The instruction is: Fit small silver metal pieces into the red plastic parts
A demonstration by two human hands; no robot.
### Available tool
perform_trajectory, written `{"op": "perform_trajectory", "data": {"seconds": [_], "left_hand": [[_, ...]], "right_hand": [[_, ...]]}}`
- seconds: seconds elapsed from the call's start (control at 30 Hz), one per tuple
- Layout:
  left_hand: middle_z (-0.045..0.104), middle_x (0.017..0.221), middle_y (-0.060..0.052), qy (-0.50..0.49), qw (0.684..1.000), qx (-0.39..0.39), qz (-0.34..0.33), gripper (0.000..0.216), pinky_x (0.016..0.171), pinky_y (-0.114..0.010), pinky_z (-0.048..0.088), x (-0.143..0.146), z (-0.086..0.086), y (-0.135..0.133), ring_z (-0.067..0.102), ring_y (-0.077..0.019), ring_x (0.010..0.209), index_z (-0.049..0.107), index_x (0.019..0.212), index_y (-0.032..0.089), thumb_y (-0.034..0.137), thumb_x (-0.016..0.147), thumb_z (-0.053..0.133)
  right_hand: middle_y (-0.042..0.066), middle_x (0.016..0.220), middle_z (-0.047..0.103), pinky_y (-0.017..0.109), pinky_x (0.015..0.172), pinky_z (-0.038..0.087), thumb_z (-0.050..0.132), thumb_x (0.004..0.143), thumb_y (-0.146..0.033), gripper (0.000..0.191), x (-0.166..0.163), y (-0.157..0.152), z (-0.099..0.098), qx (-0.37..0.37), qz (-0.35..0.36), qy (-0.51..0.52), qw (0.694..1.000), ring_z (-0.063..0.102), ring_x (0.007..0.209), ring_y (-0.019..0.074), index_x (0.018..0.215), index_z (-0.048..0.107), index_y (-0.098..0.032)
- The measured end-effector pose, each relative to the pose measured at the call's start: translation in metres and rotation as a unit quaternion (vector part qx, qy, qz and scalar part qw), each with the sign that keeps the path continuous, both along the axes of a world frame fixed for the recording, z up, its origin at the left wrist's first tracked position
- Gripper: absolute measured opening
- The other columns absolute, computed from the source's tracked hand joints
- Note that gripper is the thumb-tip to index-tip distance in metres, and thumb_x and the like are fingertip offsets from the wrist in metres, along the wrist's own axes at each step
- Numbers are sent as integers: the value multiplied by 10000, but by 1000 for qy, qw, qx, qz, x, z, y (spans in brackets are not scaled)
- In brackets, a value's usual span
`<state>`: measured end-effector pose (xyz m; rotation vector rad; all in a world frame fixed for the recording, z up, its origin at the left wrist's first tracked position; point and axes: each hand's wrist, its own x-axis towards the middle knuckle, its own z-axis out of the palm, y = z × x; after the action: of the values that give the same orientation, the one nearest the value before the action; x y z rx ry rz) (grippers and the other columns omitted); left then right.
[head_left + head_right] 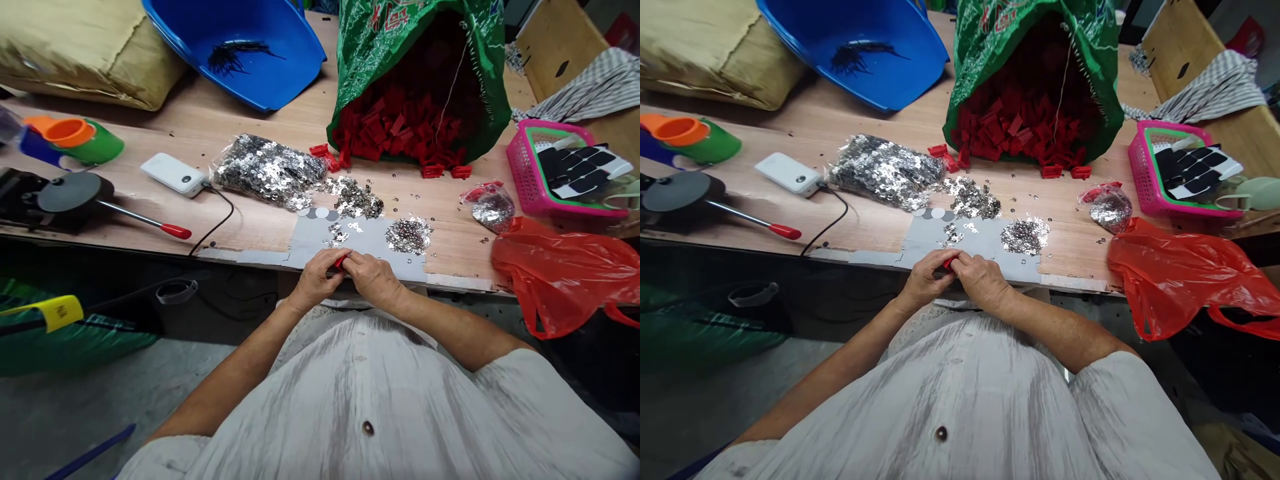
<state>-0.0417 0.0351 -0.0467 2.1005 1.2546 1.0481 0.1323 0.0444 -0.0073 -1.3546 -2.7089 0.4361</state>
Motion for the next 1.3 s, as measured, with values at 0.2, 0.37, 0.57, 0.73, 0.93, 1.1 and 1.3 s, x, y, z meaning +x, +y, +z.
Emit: {"op": "perform_trajectory", "data": {"seconds": [0.2,0.37,0.57,0.73,0.93,1.1,1.3], "left_hand": [[696,1154,-98,-2,1000,23,-18,409,948,-402,524,-3,-2,3,645,-215,1073,591,1246,209,188,840,639],[715,1113,-101,-12,1000,-8,-18,384,933,-372,532,-7,-5,5,670,-212,1040,632,1178,204,271,808,707],[729,1086,-93,-23,999,-30,-24,352,932,-364,538,-11,-3,7,689,-207,1012,665,1115,195,283,781,732],[732,1095,-85,-21,999,-32,-30,355,958,-357,529,-11,-2,7,685,-206,1042,668,1130,201,267,787,726],[734,1099,-91,-27,999,-23,-37,386,969,-362,526,-12,-4,8,682,-219,1060,670,1136,200,279,767,751],[741,1059,-89,-42,998,-31,-29,345,946,-359,534,-10,-6,8,692,-218,1025,681,1090,197,296,768,751],[740,1032,-84,-51,998,-34,-26,315,893,-327,543,-8,-4,6,700,-198,957,682,1066,195,295,774,742]], "right_hand": [[62,1036,646,257,730,440,477,963,-201,175,14,7,6,-29,14,82,996,605,902,168,1071,614,-215],[42,936,671,266,775,425,519,932,-189,136,26,4,2,-59,-28,158,985,613,861,159,1002,634,-205],[52,930,684,275,761,418,530,931,-204,148,25,6,-5,-88,-23,135,987,618,847,168,1009,656,-207],[56,963,686,275,778,428,515,942,-211,154,25,4,-7,-78,-21,118,990,623,892,172,1014,652,-205],[60,945,678,282,746,421,497,947,-218,162,21,3,-2,-66,-22,69,995,618,873,183,1006,648,-206],[70,937,670,286,727,415,494,949,-216,162,13,-1,-1,-76,-28,61,995,613,858,191,1008,643,-198],[56,932,678,271,756,420,520,932,-186,135,14,-3,-2,-87,-54,115,988,618,869,175,976,647,-199]]}}
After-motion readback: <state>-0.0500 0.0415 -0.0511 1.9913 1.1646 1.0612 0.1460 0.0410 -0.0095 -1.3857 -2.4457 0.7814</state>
